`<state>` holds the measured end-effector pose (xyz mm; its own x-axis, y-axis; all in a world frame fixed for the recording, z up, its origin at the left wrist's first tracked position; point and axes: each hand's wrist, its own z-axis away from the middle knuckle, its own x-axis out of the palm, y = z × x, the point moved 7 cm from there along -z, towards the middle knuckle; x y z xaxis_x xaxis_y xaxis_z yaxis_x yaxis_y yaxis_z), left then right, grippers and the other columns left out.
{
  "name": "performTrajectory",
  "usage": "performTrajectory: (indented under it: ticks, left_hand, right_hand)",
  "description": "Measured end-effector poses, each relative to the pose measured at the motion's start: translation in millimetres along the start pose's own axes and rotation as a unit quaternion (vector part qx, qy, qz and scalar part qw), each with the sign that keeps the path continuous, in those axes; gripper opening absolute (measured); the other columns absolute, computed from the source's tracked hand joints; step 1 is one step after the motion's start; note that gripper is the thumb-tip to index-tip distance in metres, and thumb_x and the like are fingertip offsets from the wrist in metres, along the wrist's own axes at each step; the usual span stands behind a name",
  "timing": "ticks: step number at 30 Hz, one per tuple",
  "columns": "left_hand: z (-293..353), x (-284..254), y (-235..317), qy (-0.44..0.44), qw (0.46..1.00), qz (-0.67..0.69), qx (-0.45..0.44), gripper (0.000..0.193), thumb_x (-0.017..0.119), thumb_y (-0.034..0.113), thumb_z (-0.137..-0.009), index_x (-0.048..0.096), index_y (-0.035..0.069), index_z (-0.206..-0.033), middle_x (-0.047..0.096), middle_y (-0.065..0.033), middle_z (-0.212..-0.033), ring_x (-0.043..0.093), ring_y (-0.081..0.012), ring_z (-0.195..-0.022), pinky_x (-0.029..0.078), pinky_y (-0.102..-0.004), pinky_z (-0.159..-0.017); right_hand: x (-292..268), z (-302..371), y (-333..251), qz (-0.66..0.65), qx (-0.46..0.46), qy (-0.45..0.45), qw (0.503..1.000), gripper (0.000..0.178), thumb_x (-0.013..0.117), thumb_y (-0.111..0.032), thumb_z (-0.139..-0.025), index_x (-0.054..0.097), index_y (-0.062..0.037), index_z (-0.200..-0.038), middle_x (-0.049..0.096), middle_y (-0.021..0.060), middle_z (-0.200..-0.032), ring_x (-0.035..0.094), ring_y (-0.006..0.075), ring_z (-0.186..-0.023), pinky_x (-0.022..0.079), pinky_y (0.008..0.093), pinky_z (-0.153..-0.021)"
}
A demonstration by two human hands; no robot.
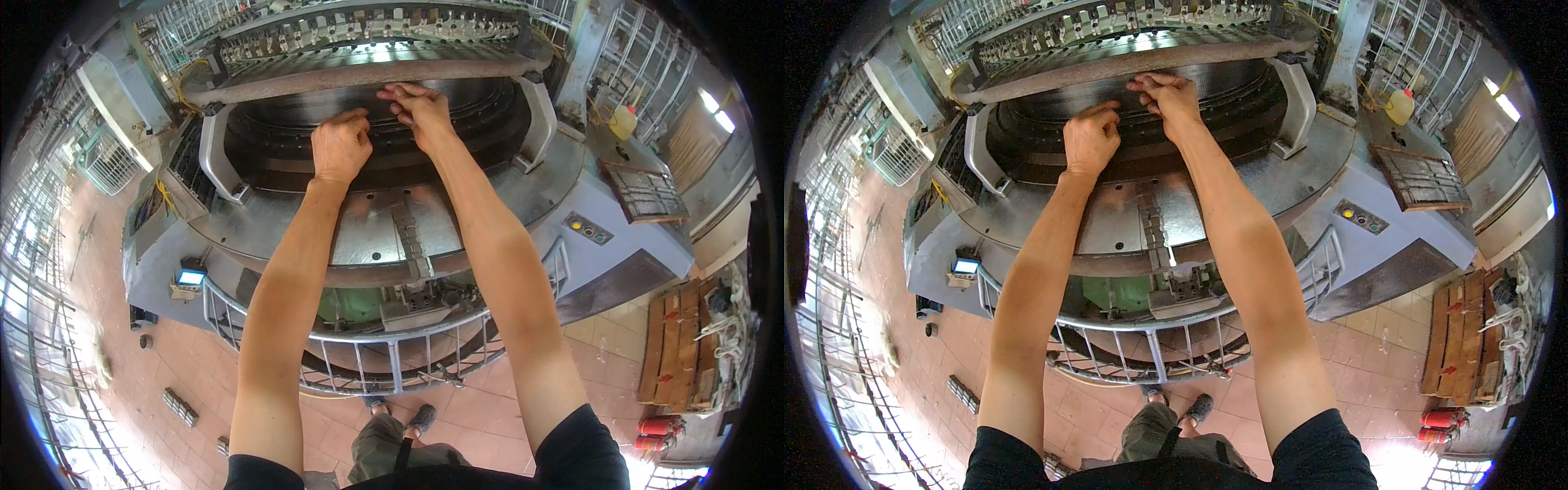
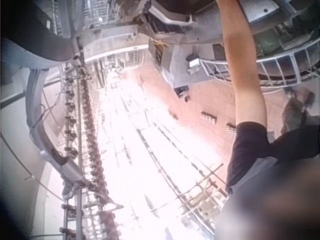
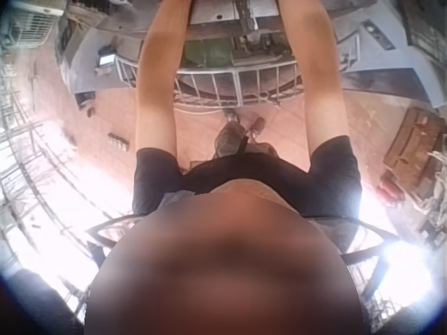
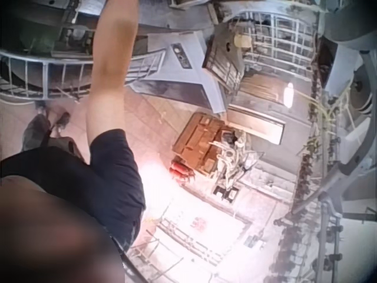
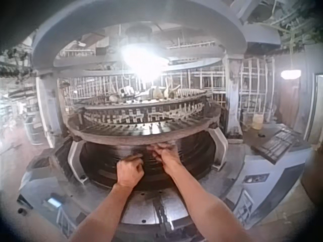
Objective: The person repeatedly picks up small metal strips and inserts them into slots on a large circular machine. The person handles the strips one at a time, aligning and pressing them into place on the machine's inner ring.
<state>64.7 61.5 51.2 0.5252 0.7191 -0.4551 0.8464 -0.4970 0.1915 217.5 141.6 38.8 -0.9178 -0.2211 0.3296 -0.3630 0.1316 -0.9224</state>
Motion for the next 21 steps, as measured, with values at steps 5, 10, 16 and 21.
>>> performTrajectory:
  ticks: [5,10,16,21]
  left_hand:
    - [1,2,1,-0.014,1.000,-0.018,-0.004,0.010,0.065,0.000,-0.075,0.074,0.005,-0.077,0.078,-0.0080,-0.104,0.073,-0.0330,-0.081,0.060,-0.0409,-0.073]
    - [0,7,-1,-0.055,0.998,-0.038,-0.021,0.009,0.065,0.001,-0.076,0.073,0.005,-0.077,0.078,-0.0083,-0.105,0.073,-0.0335,-0.083,0.059,-0.0416,-0.075]
    - [1,10,-4,-0.062,0.998,-0.029,-0.010,0.009,0.065,0.002,-0.077,0.073,0.006,-0.077,0.078,-0.0082,-0.105,0.073,-0.0342,-0.085,0.059,-0.0420,-0.076]
    - [2,13,-7,-0.041,0.999,-0.029,0.020,0.007,0.065,0.003,-0.074,0.069,0.008,-0.074,0.072,-0.0104,-0.083,0.069,-0.0365,-0.077,0.056,-0.0466,-0.067]
  right_hand:
    - [2,1,2,-0.007,0.006,-0.011,1.000,0.020,0.062,-0.006,-0.102,0.068,0.0062,-0.117,0.074,0.0191,-0.113,0.056,0.0128,-0.071,0.039,0.0236,-0.056]
    - [13,1,6,-0.133,0.023,-0.064,0.989,0.019,0.059,-0.001,-0.102,0.067,0.0051,-0.118,0.073,0.0191,-0.116,0.056,0.0134,-0.072,0.042,0.0249,-0.057]
    - [-17,1,5,-0.156,0.009,0.060,0.986,0.019,0.058,0.002,-0.097,0.065,0.0058,-0.115,0.073,0.0200,-0.113,0.056,0.0135,-0.069,0.039,0.0245,-0.055]
    - [-28,31,-16,0.114,-0.099,0.152,0.977,0.016,0.064,-0.003,-0.094,0.071,0.0079,-0.104,0.075,0.0141,-0.089,0.060,0.0124,-0.063,0.045,0.0259,-0.055]
